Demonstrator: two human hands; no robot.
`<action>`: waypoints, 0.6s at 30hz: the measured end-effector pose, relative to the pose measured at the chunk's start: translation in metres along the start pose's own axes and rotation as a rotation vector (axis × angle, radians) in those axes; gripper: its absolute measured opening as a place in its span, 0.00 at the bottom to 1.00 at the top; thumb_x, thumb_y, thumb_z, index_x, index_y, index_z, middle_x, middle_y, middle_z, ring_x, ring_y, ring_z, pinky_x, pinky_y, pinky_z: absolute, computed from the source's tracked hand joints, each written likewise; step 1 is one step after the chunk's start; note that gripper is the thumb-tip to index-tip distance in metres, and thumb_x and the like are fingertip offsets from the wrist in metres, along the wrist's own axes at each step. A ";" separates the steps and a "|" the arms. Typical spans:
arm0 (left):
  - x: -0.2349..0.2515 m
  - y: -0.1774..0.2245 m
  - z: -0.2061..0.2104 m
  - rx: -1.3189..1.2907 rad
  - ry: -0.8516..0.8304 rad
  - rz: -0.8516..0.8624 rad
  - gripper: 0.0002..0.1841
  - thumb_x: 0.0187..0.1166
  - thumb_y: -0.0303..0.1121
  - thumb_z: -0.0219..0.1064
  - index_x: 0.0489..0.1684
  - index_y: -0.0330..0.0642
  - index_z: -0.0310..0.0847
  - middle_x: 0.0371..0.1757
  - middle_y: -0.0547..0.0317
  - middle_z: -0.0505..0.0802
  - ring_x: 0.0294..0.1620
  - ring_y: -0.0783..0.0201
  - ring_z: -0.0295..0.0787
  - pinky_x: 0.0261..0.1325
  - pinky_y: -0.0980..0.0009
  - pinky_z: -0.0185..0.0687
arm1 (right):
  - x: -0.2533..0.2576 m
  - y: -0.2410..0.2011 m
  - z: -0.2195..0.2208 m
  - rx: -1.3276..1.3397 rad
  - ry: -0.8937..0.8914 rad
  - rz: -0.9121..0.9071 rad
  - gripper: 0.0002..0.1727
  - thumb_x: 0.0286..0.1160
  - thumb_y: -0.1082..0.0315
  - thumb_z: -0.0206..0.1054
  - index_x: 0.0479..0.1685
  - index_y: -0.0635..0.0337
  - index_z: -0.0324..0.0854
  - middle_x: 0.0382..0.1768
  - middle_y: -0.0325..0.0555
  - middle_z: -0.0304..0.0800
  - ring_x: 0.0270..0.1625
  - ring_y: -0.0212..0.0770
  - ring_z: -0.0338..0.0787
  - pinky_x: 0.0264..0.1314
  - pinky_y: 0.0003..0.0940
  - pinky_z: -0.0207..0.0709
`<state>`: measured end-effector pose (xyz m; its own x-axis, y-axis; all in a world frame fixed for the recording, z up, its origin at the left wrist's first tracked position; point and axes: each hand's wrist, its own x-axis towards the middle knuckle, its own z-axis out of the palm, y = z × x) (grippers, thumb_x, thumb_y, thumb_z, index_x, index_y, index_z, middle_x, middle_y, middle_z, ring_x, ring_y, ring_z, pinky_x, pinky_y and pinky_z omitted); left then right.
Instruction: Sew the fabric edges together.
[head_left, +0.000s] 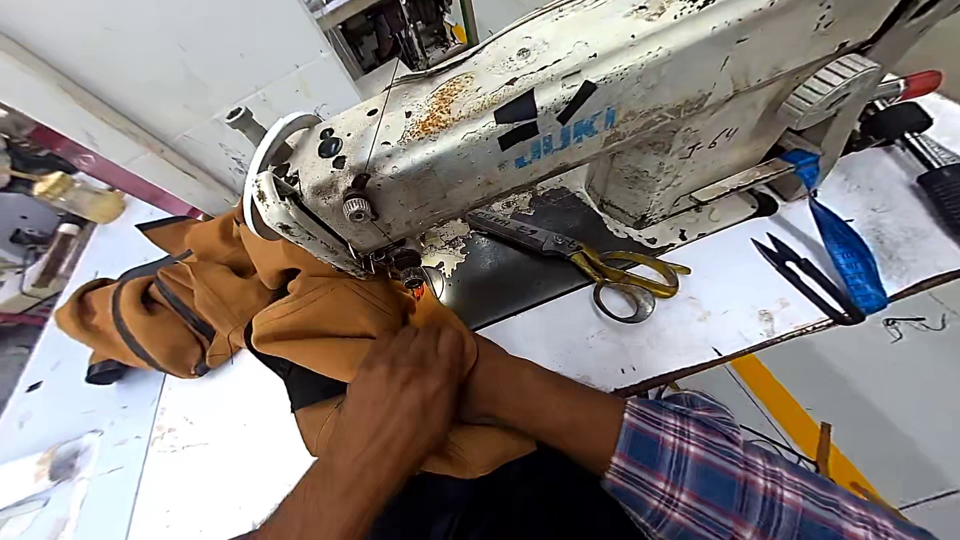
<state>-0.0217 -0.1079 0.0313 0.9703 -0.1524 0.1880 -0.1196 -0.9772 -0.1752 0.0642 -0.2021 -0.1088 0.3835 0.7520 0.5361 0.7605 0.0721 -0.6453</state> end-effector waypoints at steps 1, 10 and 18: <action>0.001 -0.004 0.002 -0.060 -0.042 -0.071 0.09 0.76 0.32 0.60 0.38 0.36 0.83 0.32 0.47 0.88 0.35 0.45 0.91 0.37 0.47 0.85 | 0.012 -0.014 -0.023 -0.073 -0.215 -0.034 0.09 0.70 0.60 0.69 0.29 0.55 0.87 0.25 0.41 0.88 0.31 0.38 0.89 0.33 0.39 0.83; -0.007 -0.037 0.013 -0.003 -0.177 -0.099 0.14 0.59 0.25 0.80 0.44 0.33 0.91 0.56 0.37 0.88 0.52 0.38 0.88 0.51 0.40 0.86 | 0.019 -0.024 -0.138 -0.049 -0.776 0.033 0.43 0.60 0.66 0.80 0.85 0.57 0.72 0.88 0.49 0.67 0.92 0.50 0.62 0.93 0.46 0.55; 0.007 -0.053 0.013 -0.214 -0.186 -0.267 0.14 0.78 0.28 0.64 0.58 0.33 0.83 0.36 0.41 0.92 0.39 0.39 0.92 0.44 0.36 0.85 | 0.016 -0.014 -0.085 -0.223 -0.490 -0.185 0.33 0.74 0.68 0.69 0.83 0.59 0.72 0.86 0.55 0.71 0.91 0.54 0.63 0.93 0.52 0.53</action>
<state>-0.0056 -0.0553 0.0296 0.9924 0.1215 0.0178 0.1201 -0.9906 0.0651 0.1044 -0.2463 -0.0447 -0.0139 0.9599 0.2798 0.9044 0.1314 -0.4059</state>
